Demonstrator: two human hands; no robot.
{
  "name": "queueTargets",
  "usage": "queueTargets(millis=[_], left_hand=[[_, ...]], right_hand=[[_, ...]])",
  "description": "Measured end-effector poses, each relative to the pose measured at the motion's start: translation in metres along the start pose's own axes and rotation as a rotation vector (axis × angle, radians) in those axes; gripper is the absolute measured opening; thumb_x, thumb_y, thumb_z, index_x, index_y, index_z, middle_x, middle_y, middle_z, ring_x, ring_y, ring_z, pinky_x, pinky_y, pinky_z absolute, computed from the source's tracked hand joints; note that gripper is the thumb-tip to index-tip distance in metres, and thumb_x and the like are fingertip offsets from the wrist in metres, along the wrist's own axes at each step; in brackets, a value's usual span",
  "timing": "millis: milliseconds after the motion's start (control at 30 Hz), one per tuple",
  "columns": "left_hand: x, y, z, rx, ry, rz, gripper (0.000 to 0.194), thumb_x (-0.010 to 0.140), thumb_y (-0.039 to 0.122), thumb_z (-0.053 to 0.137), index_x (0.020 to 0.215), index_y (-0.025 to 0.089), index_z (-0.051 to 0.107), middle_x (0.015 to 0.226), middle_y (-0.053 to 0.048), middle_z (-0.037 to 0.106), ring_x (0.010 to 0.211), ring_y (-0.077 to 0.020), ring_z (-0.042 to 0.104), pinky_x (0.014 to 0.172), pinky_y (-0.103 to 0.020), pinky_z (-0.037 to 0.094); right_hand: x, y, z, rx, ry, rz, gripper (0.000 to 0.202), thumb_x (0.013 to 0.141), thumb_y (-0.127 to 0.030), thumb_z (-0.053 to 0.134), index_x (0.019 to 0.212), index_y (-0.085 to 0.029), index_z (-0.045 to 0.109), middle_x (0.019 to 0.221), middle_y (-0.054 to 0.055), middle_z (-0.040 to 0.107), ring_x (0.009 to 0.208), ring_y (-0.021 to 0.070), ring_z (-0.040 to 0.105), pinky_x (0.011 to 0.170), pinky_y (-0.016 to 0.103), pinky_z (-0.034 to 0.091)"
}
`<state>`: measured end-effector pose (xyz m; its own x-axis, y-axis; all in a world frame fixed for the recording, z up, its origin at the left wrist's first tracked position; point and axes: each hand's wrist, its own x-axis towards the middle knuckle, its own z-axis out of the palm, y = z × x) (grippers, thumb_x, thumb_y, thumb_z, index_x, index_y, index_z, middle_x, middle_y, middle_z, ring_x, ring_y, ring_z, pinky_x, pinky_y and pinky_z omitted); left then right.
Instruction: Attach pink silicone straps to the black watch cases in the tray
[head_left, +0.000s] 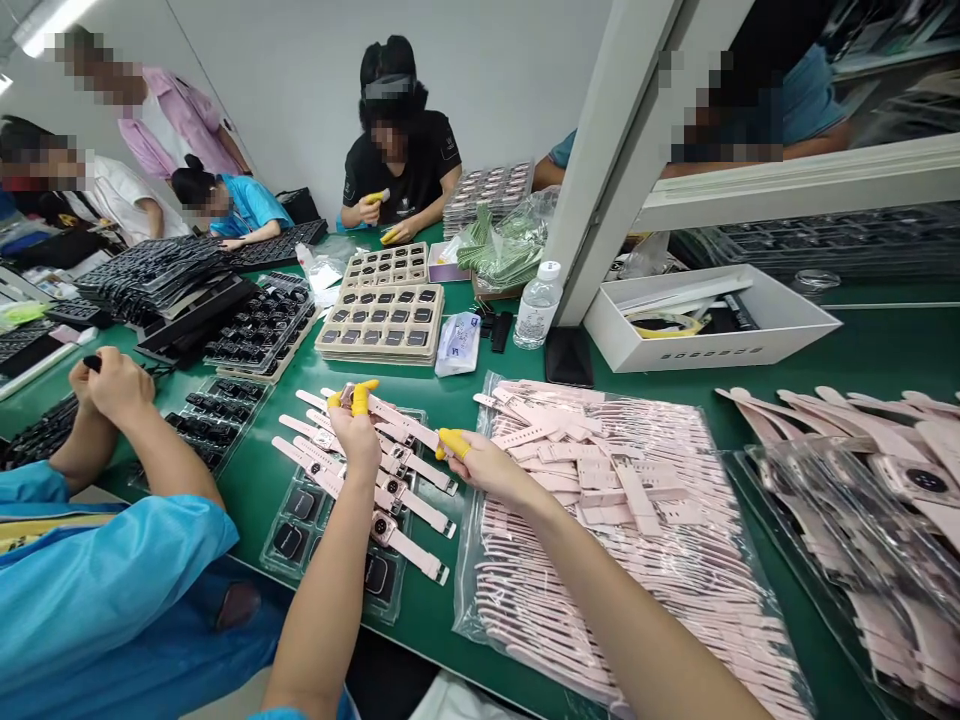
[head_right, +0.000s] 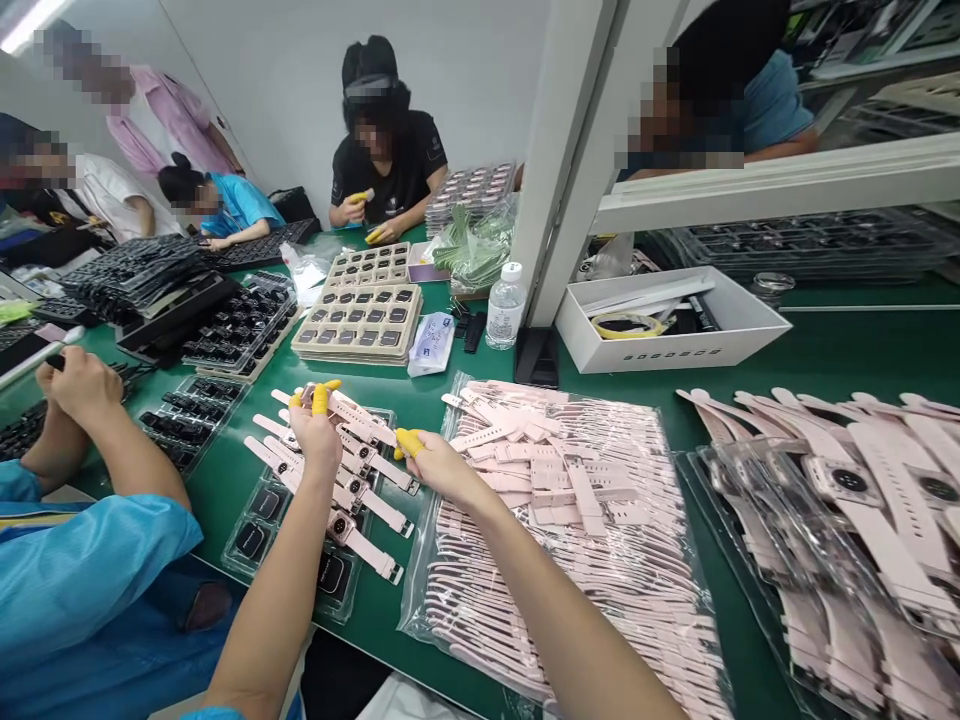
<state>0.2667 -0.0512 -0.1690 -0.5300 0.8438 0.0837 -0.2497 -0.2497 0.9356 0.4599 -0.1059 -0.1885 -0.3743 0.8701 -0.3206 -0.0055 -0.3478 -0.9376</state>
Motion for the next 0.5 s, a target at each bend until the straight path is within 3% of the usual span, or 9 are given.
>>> queueTargets(millis=[67, 133, 233, 300, 400, 500], left_hand=[[0.006, 0.002, -0.002, -0.003, 0.062, -0.024, 0.048, 0.082, 0.047, 0.080, 0.102, 0.022, 0.044, 0.098, -0.005, 0.076, 0.055, -0.0099, 0.064, 0.051, -0.022, 0.053], [0.006, 0.001, -0.003, 0.030, 0.012, -0.112, 0.042, 0.085, 0.044, 0.078, 0.102, 0.021, 0.047, 0.099, -0.007, 0.077, 0.053, -0.0095, 0.062, 0.048, -0.020, 0.050], [-0.007, -0.011, 0.000, 0.133, -0.263, -0.293, 0.042, 0.083, 0.043, 0.077, 0.109, 0.019, 0.055, 0.106, -0.010, 0.077, 0.052, -0.0106, 0.061, 0.045, -0.023, 0.049], [-0.021, -0.021, 0.003, 0.200, -0.485, -0.333, 0.042, 0.082, 0.039, 0.076, 0.115, 0.018, 0.062, 0.110, -0.012, 0.077, 0.060, -0.0131, 0.066, 0.053, -0.026, 0.054], [-0.036, -0.031, 0.005, 0.295, -0.771, -0.202, 0.035, 0.080, 0.022, 0.068, 0.116, 0.018, 0.070, 0.113, -0.011, 0.077, 0.087, -0.0184, 0.072, 0.082, -0.032, 0.061], [-0.040, -0.033, 0.003, 0.432, -0.927, 0.022, 0.043, 0.080, 0.013, 0.055, 0.119, 0.020, 0.071, 0.120, -0.009, 0.075, 0.108, -0.0221, 0.070, 0.101, -0.040, 0.056]], right_hand=[[0.000, -0.002, 0.000, -0.006, 0.028, -0.006, 0.037, 0.091, -0.057, 0.062, 0.082, -0.021, 0.057, 0.052, -0.006, 0.046, 0.045, 0.0100, 0.033, 0.045, 0.025, 0.023], [-0.001, -0.006, 0.001, 0.031, 0.056, -0.039, 0.039, 0.087, -0.059, 0.066, 0.082, -0.022, 0.055, 0.054, -0.006, 0.049, 0.045, 0.0094, 0.035, 0.044, 0.025, 0.025], [-0.002, -0.008, 0.004, 0.089, 0.072, -0.091, 0.046, 0.080, -0.063, 0.073, 0.085, -0.023, 0.052, 0.059, -0.006, 0.055, 0.045, 0.0092, 0.042, 0.043, 0.023, 0.029], [-0.001, -0.007, 0.006, 0.112, 0.064, -0.104, 0.049, 0.077, -0.064, 0.076, 0.088, -0.022, 0.052, 0.061, -0.006, 0.057, 0.045, 0.0093, 0.045, 0.043, 0.023, 0.031], [0.000, -0.004, 0.005, 0.140, 0.051, -0.127, 0.049, 0.076, -0.064, 0.076, 0.086, -0.022, 0.052, 0.061, -0.007, 0.058, 0.043, 0.0080, 0.044, 0.042, 0.022, 0.031], [0.001, -0.003, 0.003, 0.150, 0.052, -0.145, 0.045, 0.077, -0.060, 0.074, 0.082, -0.022, 0.051, 0.060, -0.005, 0.061, 0.041, 0.0073, 0.043, 0.041, 0.022, 0.031]])
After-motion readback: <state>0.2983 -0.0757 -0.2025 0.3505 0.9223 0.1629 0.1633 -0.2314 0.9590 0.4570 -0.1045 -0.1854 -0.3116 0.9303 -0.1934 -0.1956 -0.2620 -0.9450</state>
